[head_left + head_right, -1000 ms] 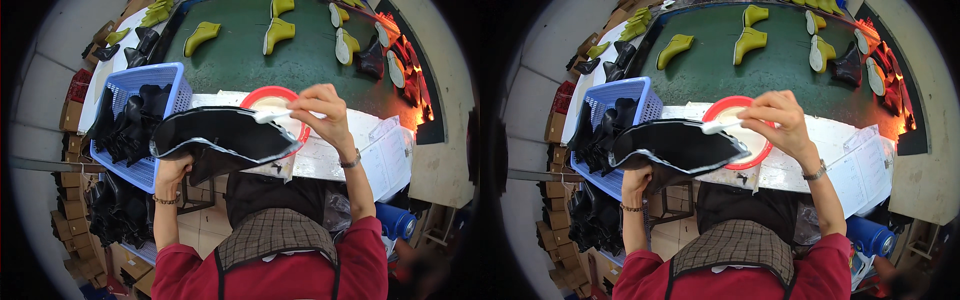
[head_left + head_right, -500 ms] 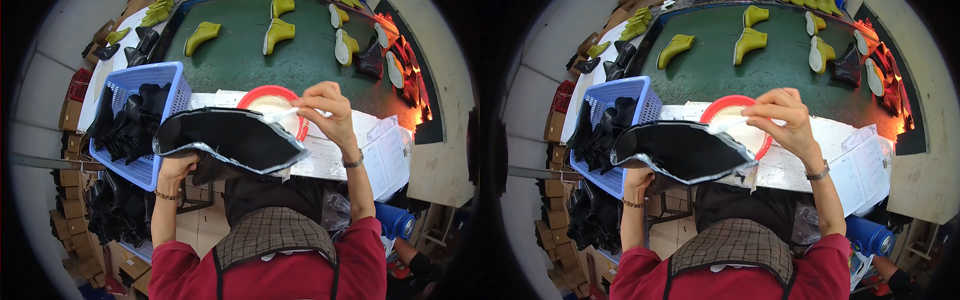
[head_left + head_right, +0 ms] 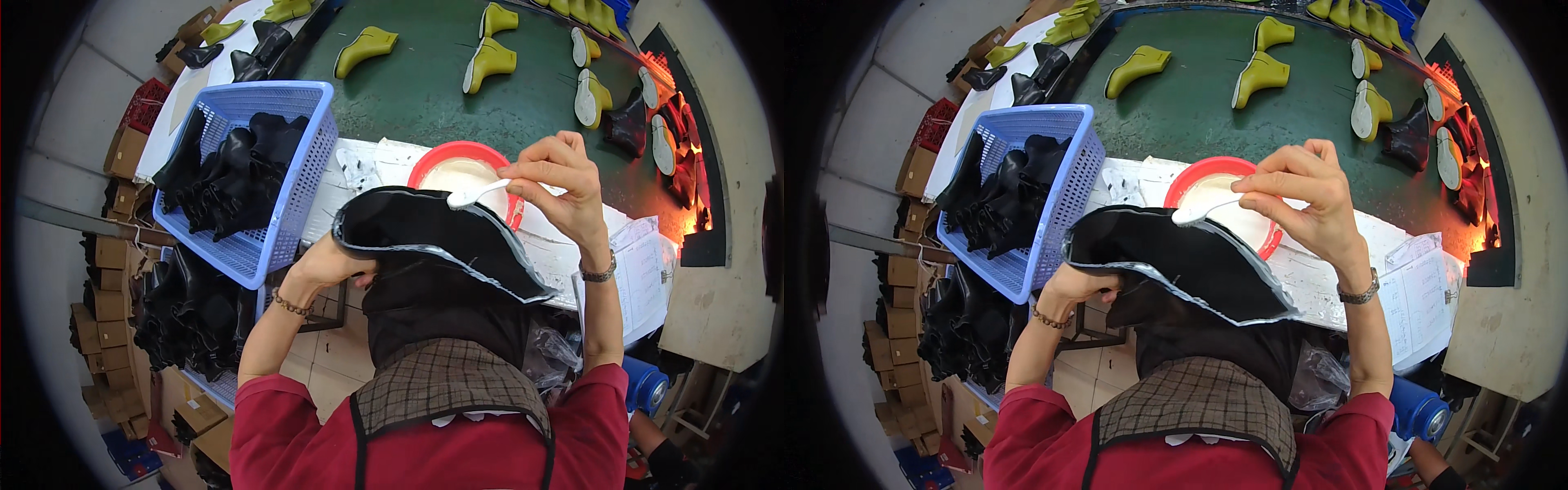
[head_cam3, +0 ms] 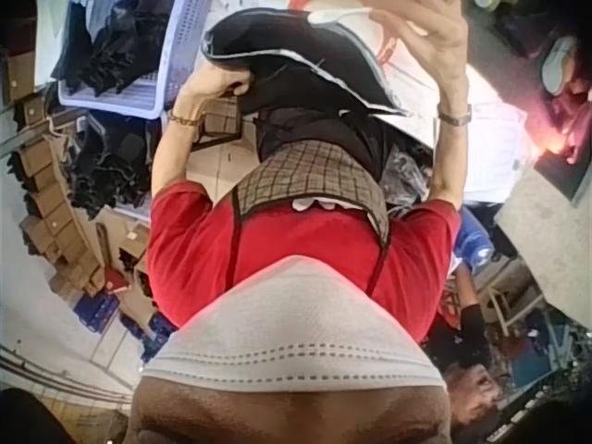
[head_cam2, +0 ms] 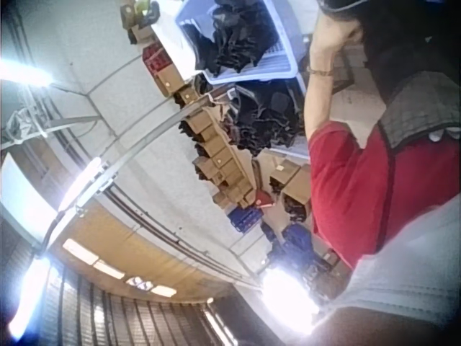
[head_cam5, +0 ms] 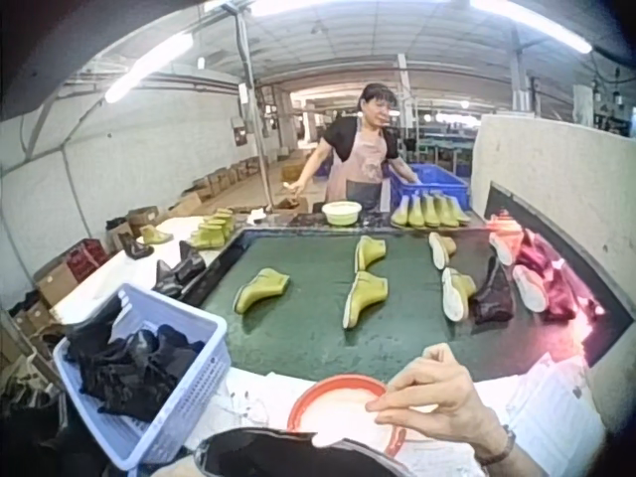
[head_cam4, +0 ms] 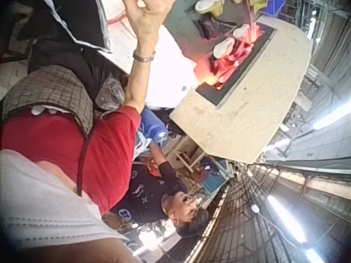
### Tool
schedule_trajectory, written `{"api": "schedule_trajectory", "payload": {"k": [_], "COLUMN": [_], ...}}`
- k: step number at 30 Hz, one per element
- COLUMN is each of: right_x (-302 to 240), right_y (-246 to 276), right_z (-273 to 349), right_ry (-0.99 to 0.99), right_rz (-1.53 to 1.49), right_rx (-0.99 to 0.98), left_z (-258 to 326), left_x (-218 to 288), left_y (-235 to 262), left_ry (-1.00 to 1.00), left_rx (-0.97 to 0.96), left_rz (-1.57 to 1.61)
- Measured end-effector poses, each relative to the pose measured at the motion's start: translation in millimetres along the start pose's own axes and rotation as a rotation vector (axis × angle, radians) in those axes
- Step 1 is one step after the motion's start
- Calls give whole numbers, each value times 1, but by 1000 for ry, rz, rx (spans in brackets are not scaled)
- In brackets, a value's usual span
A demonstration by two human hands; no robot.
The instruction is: The person repeatedly applies a white adhesive to the edges of black boot uppers using a toothbrush. They take boots from a blue basket, coat the seams, and place them on a green work surface. The person also briefly flips through a document on the table.
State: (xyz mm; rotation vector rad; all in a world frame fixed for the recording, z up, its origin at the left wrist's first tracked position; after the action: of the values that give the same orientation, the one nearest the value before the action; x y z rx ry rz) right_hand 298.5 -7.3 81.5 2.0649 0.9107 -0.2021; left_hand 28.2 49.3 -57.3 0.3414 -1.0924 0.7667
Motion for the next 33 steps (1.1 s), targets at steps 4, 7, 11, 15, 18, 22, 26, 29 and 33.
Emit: {"api": "schedule_trajectory", "payload": {"k": [4, 7, 11, 15, 18, 22, 26, 29, 33], "right_x": [-8, -14, -23, -14, 19, 60, 128, 192, 273], "right_y": [-6, -19, -40, -40, -26, -12, 4, 20, 13], "right_z": [-16, -29, -43, -42, -17, 34, 107, 160, 251], "right_ry": [76, 137, 208, 179, 18, -185, -421, -782, -917], "right_rz": [-8, -34, -91, -121, -138, -161, -366, -425, -440], "right_rx": [-76, -118, -130, -104, -29, 115, 388, 707, 1040], "left_z": [-6, -2, -9, -7, -5, -16, -55, -95, -176], "left_x": [-10, 1, -28, -23, -10, 7, 15, 31, 51], "left_y": [-12, -37, -51, -41, -20, -1, -7, -20, -57], "left_ry": [78, 120, 205, 202, 147, 38, 34, 46, 122], "left_rx": [-114, -236, -345, -279, -118, -42, -67, -119, -86], "left_rz": [-60, 63, 145, 155, 197, 336, 424, 481, 505]}}
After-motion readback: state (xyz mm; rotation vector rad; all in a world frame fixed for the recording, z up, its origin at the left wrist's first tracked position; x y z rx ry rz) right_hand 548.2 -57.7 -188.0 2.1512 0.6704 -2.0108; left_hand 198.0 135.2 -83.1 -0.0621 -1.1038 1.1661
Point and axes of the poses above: each hand's wrist, its own z-axis away from the middle knuckle, its own y-axis out of the back of the hand, x = y × z, the point moved 9 cm from there along -z, towards the middle knuckle, and after that the axes turned 1 degree about z, right-handed, at the moved point
